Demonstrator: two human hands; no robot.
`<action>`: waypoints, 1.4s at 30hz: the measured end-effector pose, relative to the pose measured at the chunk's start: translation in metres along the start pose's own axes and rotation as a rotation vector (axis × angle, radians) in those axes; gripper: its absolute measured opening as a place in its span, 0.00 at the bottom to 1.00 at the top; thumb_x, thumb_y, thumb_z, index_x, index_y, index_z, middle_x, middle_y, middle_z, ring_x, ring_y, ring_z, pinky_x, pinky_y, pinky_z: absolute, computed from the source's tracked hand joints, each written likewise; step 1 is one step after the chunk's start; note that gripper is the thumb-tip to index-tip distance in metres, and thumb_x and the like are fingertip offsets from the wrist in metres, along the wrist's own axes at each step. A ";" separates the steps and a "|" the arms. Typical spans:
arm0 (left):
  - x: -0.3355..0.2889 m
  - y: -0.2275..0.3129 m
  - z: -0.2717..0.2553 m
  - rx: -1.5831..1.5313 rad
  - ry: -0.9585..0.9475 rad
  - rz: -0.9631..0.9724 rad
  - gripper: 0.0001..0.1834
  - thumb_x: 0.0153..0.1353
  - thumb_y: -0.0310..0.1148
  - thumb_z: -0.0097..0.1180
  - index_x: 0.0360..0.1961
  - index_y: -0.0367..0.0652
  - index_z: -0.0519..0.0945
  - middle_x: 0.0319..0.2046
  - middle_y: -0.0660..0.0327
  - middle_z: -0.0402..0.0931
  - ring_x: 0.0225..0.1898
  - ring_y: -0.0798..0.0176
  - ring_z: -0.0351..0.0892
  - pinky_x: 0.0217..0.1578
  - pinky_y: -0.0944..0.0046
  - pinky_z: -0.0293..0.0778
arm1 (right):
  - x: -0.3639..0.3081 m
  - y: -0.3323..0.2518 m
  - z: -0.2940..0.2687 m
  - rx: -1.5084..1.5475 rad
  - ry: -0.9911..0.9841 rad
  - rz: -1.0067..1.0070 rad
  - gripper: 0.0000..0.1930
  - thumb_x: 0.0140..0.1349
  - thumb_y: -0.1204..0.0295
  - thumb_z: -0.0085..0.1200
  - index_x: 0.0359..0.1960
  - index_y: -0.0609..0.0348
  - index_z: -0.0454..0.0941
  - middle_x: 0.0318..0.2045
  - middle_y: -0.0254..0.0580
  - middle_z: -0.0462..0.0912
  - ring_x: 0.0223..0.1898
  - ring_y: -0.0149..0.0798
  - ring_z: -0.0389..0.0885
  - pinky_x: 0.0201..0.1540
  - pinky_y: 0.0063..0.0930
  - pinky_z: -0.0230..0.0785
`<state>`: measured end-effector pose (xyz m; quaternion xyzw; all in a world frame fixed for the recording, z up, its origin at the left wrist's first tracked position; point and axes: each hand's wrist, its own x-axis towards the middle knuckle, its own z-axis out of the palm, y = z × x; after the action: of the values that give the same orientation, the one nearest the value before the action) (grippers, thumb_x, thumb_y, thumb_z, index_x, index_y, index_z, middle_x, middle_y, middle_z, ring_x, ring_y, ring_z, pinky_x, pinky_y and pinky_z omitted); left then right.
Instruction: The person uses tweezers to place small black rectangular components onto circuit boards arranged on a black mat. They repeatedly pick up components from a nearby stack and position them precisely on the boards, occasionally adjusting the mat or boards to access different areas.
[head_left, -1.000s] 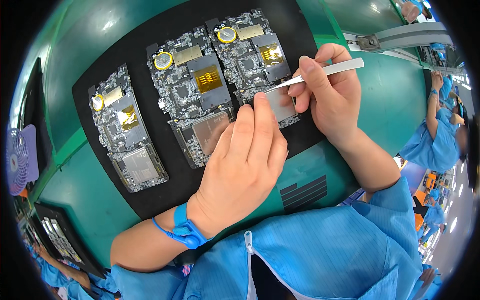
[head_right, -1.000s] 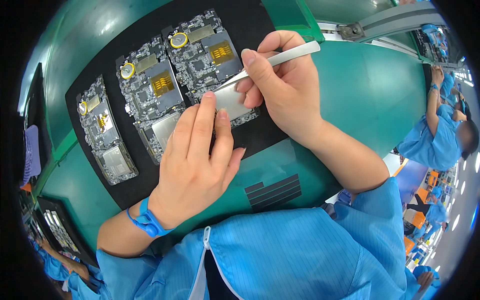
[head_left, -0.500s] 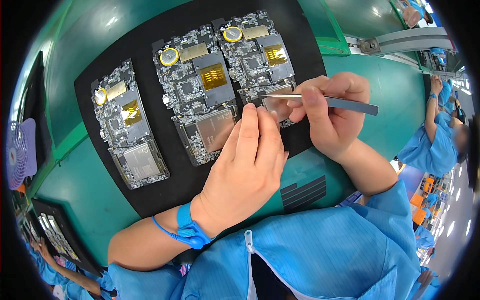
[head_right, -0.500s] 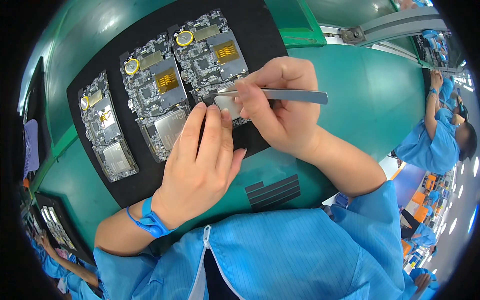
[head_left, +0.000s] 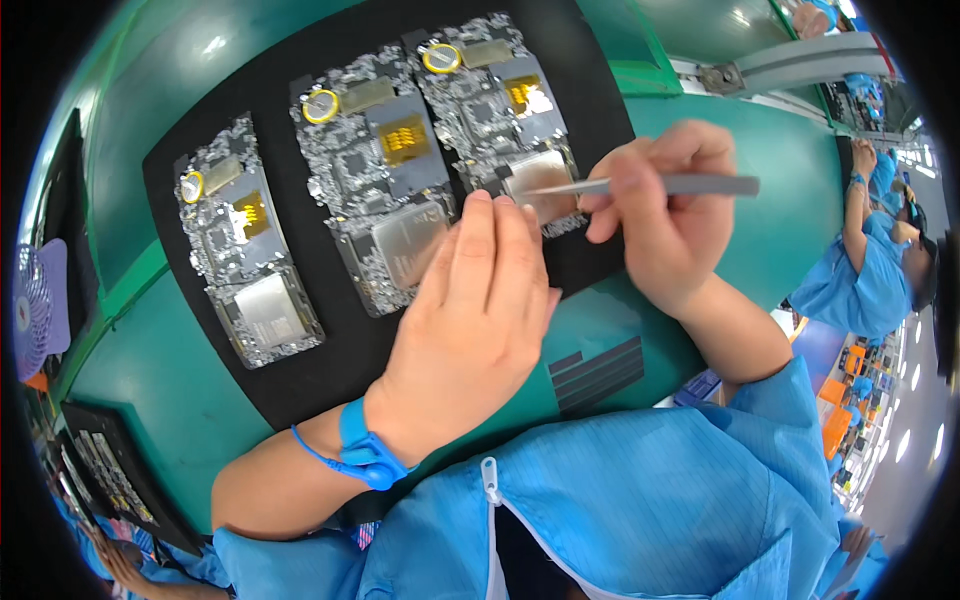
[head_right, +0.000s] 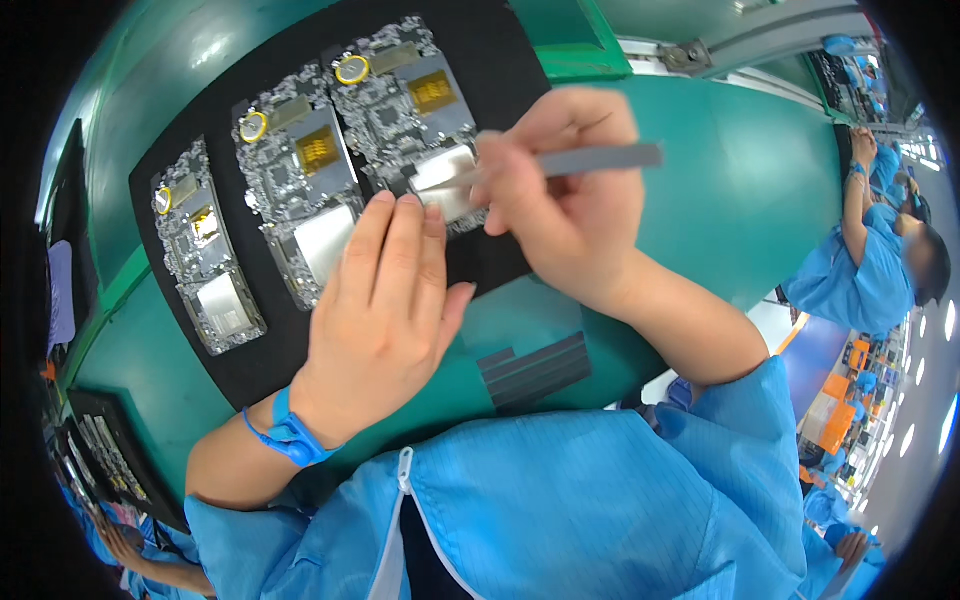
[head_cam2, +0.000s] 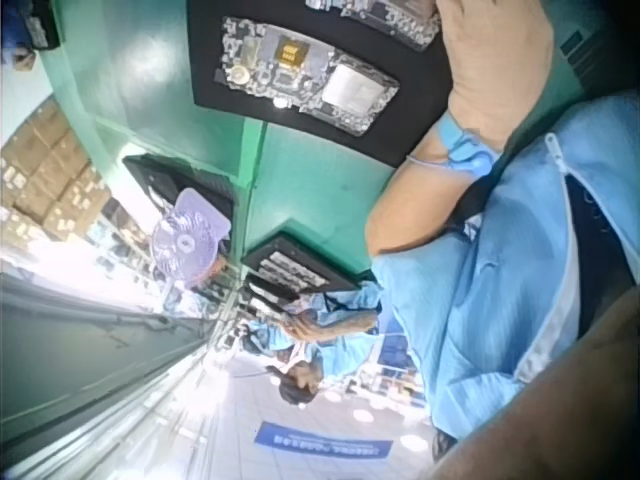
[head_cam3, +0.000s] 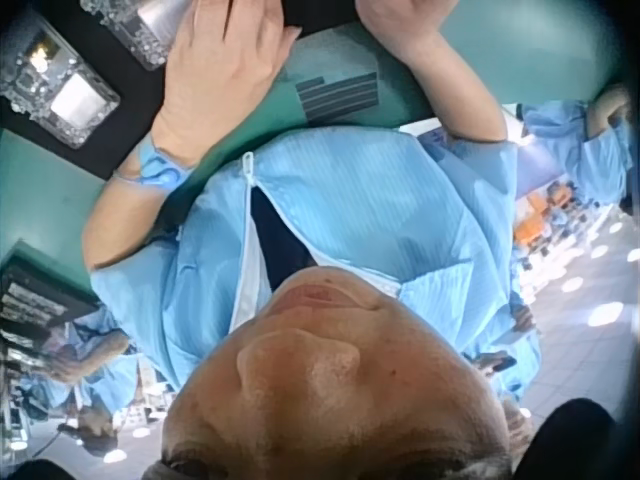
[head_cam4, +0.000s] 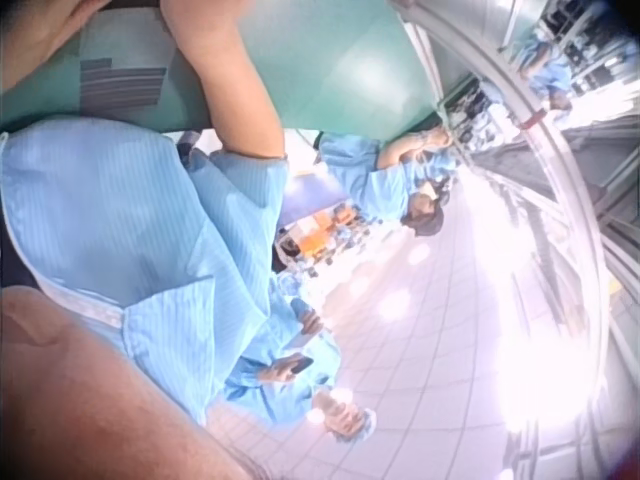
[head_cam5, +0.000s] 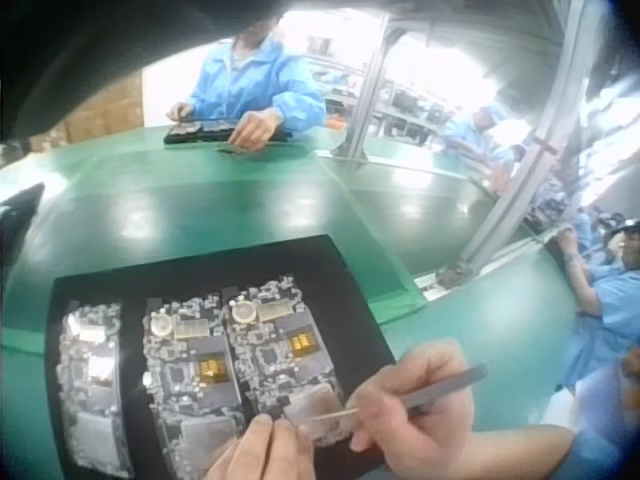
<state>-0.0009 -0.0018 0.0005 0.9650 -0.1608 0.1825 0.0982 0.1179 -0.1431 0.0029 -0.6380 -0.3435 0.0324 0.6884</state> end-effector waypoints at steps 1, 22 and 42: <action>-0.004 0.000 -0.002 -0.008 0.015 0.049 0.22 0.48 0.33 0.58 0.44 0.28 0.77 0.44 0.47 0.73 0.49 0.47 0.72 0.46 0.59 0.73 | -0.001 -0.013 -0.002 0.044 0.059 0.114 0.13 0.61 0.79 0.52 0.41 0.63 0.59 0.23 0.39 0.77 0.19 0.25 0.76 0.18 0.15 0.68; -0.041 0.034 -0.009 -0.195 -0.184 0.448 0.15 0.54 0.31 0.57 0.36 0.27 0.80 0.40 0.49 0.76 0.47 0.52 0.75 0.47 0.60 0.75 | -0.114 -0.045 -0.031 -0.040 0.024 0.484 0.11 0.64 0.80 0.47 0.41 0.60 0.57 0.22 0.40 0.75 0.16 0.24 0.74 0.24 0.15 0.70; -0.044 0.032 -0.011 -0.208 -0.172 0.438 0.14 0.52 0.29 0.57 0.35 0.27 0.80 0.41 0.48 0.75 0.48 0.51 0.75 0.48 0.61 0.74 | -0.099 -0.047 -0.024 0.085 0.171 0.513 0.06 0.67 0.75 0.42 0.41 0.57 0.58 0.19 0.43 0.74 0.11 0.26 0.66 0.15 0.15 0.60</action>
<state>-0.0547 -0.0168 -0.0019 0.9039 -0.3914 0.0990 0.1409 0.0364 -0.2201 0.0042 -0.6751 -0.1097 0.1660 0.7103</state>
